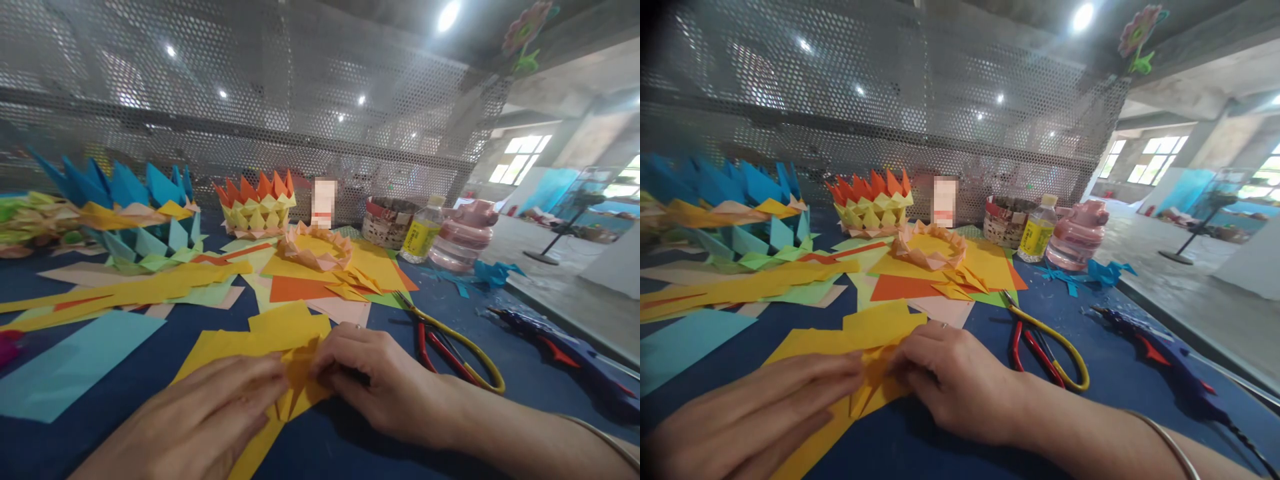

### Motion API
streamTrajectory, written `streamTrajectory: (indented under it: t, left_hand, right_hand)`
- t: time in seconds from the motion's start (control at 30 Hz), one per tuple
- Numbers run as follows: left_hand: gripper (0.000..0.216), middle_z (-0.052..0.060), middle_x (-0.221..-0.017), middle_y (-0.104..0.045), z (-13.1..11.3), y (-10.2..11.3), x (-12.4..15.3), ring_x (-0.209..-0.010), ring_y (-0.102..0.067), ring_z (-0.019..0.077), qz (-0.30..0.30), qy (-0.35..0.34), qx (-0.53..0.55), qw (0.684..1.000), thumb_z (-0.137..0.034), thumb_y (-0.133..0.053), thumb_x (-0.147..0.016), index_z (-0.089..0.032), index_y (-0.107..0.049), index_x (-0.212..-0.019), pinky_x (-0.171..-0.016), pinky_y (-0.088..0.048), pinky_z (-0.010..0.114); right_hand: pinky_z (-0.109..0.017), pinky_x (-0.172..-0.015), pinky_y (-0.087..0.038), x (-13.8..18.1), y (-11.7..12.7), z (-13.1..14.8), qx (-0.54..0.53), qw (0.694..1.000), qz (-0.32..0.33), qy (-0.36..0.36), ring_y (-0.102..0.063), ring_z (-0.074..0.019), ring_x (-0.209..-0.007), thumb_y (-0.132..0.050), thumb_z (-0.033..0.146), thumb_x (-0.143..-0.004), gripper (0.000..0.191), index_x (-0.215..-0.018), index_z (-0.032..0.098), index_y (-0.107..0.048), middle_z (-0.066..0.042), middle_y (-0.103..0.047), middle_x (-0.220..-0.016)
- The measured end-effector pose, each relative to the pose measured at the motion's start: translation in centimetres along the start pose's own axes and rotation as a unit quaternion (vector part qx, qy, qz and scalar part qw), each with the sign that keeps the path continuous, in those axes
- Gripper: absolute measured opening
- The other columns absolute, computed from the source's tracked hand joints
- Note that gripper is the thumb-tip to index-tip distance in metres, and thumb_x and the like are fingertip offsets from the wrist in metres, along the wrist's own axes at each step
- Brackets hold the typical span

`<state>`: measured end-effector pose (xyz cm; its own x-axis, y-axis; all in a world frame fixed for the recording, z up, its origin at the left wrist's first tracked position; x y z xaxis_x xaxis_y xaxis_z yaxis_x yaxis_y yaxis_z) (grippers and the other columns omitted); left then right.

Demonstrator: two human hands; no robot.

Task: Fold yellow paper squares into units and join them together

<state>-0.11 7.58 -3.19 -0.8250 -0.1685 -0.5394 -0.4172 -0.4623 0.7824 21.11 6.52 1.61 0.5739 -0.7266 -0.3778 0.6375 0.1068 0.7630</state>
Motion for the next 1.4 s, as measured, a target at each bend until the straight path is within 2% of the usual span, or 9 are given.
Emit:
streamTrajectory:
  t: [0.1, 0.2, 0.43, 0.6, 0.77, 0.93, 1.03, 1.17, 1.4]
  left_hand:
    - [0.056, -0.001, -0.155, -0.058, 1.0, -0.4, 0.0, -0.135, -0.063, 0.0162, 0.027, 0.058, -0.025, 0.998, -0.03, -0.045, -0.103, -0.025, -0.038, -0.159, -0.11, -0.048, 0.026]
    - [0.047, -0.006, -0.144, -0.067, 1.9, 0.0, -0.9, -0.125, -0.069, 0.0103, -0.019, 0.127, 0.043, 0.991, -0.042, -0.042, -0.107, -0.031, -0.046, -0.152, -0.106, -0.05, 0.019]
    - [0.052, -0.004, -0.136, -0.073, 2.3, -0.2, -2.1, -0.121, -0.073, 0.0159, -0.017, 0.117, 0.105, 0.987, -0.051, -0.056, -0.1, -0.034, -0.05, -0.149, -0.095, -0.06, 0.02]
    - [0.038, -0.001, -0.123, -0.078, 1.1, -0.3, -2.3, -0.122, -0.072, 0.0215, -0.057, 0.126, 0.131, 0.982, -0.051, -0.051, -0.102, -0.037, -0.064, -0.134, -0.099, -0.062, 0.029]
    - [0.031, 0.0, -0.112, -0.079, 0.3, 0.0, -2.6, -0.112, -0.075, 0.0197, -0.071, 0.118, 0.138, 0.981, -0.047, -0.048, -0.103, -0.033, -0.069, -0.122, -0.093, -0.063, 0.026]
    - [0.024, 0.0, -0.111, -0.077, 1.0, 0.9, -3.3, -0.1, -0.077, 0.0131, -0.06, 0.091, 0.159, 0.981, -0.027, -0.043, -0.105, -0.028, -0.063, -0.118, -0.082, -0.061, 0.016]
    - [0.022, 0.001, -0.111, -0.074, 0.9, 1.2, -3.4, -0.094, -0.076, 0.0097, -0.05, 0.074, 0.165, 0.982, -0.018, -0.041, -0.104, -0.026, -0.058, -0.116, -0.073, -0.057, 0.011]
    - [0.028, -0.001, -0.102, -0.069, 0.5, 0.8, -3.0, -0.085, -0.072, 0.009, -0.033, 0.1, 0.177, 0.979, -0.013, -0.037, -0.104, -0.028, -0.061, -0.104, -0.067, -0.052, 0.016]
    - [0.028, -0.002, -0.088, -0.071, 0.6, 0.1, -2.1, -0.074, -0.069, 0.0133, -0.082, 0.074, 0.107, 0.988, -0.021, -0.041, -0.105, -0.028, -0.068, -0.105, -0.065, -0.052, 0.025]
  right_hand:
    - [-0.026, -0.079, -0.054, 0.0, -0.1, 0.0, 0.002, 1.0, -0.003, 0.011, -0.067, -0.0162, -0.087, -0.052, 0.003, -0.096, 0.023, -0.102, 0.017, -0.07, -0.006, -0.074, -0.095]
    - [-0.026, -0.079, -0.054, 0.0, 0.0, 0.2, 0.001, 1.0, -0.01, 0.012, -0.067, -0.0164, -0.088, -0.053, 0.004, -0.097, 0.022, -0.101, 0.017, -0.069, -0.006, -0.074, -0.095]
    - [-0.024, -0.074, -0.053, 0.1, 0.1, -0.2, -0.065, 0.994, -0.031, -0.085, -0.065, -0.0137, -0.08, -0.056, 0.003, -0.091, 0.027, -0.109, 0.02, -0.065, -0.002, -0.07, -0.095]
    - [-0.023, -0.067, -0.05, 0.0, -0.4, -0.8, -0.151, 0.979, -0.047, -0.132, -0.059, -0.0117, -0.073, -0.057, 0.01, -0.092, 0.024, -0.114, 0.019, -0.062, -0.001, -0.066, -0.093]
    - [-0.022, -0.061, -0.047, -0.1, -0.5, -0.9, -0.174, 0.971, -0.041, -0.162, -0.055, -0.0104, -0.067, -0.06, 0.014, -0.094, 0.016, -0.109, 0.02, -0.062, 0.001, -0.064, -0.088]
    - [-0.03, -0.095, -0.052, -0.1, 0.3, 0.6, -0.043, 0.997, -0.056, -0.037, -0.065, -0.0186, -0.106, -0.08, 0.014, -0.084, 0.031, -0.111, 0.018, -0.066, -0.007, -0.069, -0.115]
    - [-0.03, -0.094, -0.052, 0.1, 0.0, 1.3, 0.021, 0.999, -0.038, 0.026, -0.065, -0.0203, -0.107, -0.087, 0.019, -0.082, 0.037, -0.113, 0.015, -0.067, -0.01, -0.069, -0.117]
    - [-0.029, -0.089, -0.051, 0.3, -0.3, 1.8, 0.113, 0.989, -0.047, 0.083, -0.065, -0.0172, -0.094, -0.064, 0.013, -0.1, 0.008, -0.104, 0.014, -0.071, -0.007, -0.073, -0.105]
    - [-0.032, -0.089, -0.05, 0.4, -0.5, 2.6, 0.229, 0.96, -0.006, 0.163, -0.064, -0.0187, -0.092, -0.044, 0.009, -0.107, 0.03, -0.093, 0.013, -0.07, -0.007, -0.075, -0.099]
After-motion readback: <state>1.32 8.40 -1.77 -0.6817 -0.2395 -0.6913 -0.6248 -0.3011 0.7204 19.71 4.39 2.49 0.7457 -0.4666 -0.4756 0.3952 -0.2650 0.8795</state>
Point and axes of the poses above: each hand's wrist, its own x-axis away from the middle knuckle, its own y-axis out of the back of the hand, z = x × y, the point moved 5 cm from there along -x, towards the middle knuckle
